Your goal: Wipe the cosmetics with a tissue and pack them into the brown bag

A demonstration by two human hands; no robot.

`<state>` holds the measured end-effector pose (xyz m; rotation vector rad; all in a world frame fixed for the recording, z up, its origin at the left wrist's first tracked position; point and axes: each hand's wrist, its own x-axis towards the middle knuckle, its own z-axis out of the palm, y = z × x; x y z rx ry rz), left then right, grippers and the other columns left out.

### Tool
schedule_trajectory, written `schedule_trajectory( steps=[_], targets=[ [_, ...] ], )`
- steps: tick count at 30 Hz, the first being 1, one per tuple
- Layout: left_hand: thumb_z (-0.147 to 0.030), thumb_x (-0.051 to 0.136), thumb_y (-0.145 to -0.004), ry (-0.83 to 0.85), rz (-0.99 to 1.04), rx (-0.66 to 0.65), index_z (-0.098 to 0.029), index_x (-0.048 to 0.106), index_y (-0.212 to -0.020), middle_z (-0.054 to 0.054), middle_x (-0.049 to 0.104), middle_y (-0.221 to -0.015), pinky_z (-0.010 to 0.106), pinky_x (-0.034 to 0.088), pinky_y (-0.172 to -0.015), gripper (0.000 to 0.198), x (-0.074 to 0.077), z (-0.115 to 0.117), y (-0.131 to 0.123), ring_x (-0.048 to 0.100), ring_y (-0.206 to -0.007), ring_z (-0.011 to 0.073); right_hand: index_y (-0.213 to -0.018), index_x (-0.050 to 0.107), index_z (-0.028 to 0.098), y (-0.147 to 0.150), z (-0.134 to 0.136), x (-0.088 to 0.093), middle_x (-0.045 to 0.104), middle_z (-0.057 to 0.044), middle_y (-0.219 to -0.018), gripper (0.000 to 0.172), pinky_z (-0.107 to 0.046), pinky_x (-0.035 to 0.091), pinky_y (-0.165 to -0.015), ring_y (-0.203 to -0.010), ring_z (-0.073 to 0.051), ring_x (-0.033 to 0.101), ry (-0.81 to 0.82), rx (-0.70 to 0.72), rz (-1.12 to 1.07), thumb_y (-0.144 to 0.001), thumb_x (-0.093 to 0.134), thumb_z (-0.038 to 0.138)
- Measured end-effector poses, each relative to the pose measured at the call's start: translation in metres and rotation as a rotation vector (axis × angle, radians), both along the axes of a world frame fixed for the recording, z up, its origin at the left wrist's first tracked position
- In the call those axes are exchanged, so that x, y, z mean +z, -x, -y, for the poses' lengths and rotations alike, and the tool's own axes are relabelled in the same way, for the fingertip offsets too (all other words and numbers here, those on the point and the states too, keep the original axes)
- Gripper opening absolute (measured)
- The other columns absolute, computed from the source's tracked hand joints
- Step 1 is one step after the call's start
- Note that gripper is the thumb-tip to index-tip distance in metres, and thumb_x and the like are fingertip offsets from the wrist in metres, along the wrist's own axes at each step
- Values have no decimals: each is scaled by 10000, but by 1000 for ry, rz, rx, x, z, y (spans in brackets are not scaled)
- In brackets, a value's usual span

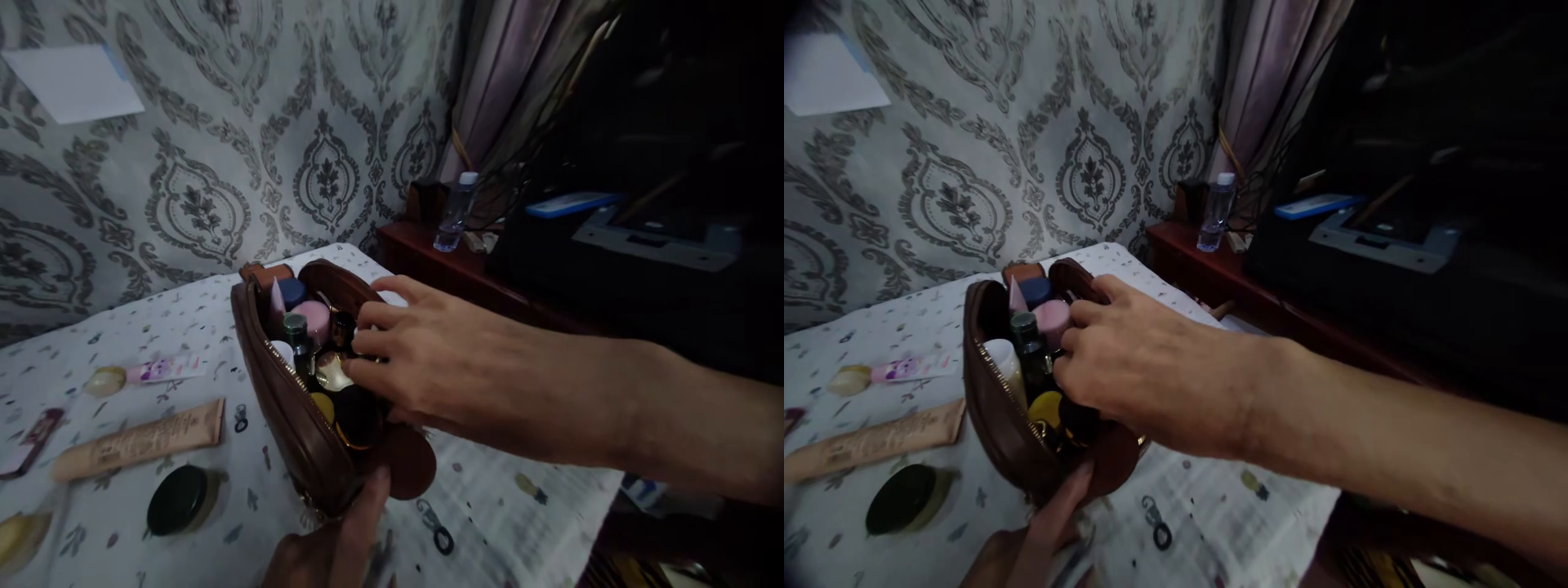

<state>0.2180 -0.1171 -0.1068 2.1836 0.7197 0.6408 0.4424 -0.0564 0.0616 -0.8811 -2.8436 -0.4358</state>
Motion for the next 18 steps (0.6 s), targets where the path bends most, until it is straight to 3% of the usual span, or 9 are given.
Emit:
schedule_trajectory(
  steps=[3,6,11,14,18],
  targets=[
    [-342,265,-998,-56,29,-9,-273,400,-1475,56,729,-1001,419,635,-687,501,-8,-20,-14,729,-971,273,-840,656,218,-8,10,7,678,-27,-875,68,-421,428,-904,-906,-222,602,-1,-24,-81,-895,641,256],
    [-294,256,-998,-123,65,-24,-244,443,-1443,62,738,-920,387,637,-682,485,-5,-28,-19,749,-884,255,-923,669,206,-10,22,9,696,-51,-936,123,-434,456,-910,-949,-232,612,-69,-60,-129,-952,566,267],
    [-258,509,-907,-141,14,38,-227,273,-1515,87,754,-1003,352,646,-718,653,27,11,7,753,-816,238,-1076,649,173,-1,43,5,690,-96,-1104,193,-433,520,-877,-1052,-255,614,-185,-18,-300,-991,481,218],
    [-227,494,-904,-240,3,99,-204,355,-1442,118,729,-1116,353,629,-777,556,46,31,27,742,-892,238,-1097,638,209,11,55,-5,703,-69,-1112,179,-386,533,-906,-1075,-230,619,-130,81,-447,-976,507,199],
    [-209,459,-941,-302,-55,227,-216,451,-1325,91,718,-1145,297,597,-829,384,60,33,59,722,-953,196,-1111,653,219,42,72,-29,727,-62,-1084,224,-375,553,-922,-1067,-224,647,14,182,-590,-934,542,139]
  ],
)
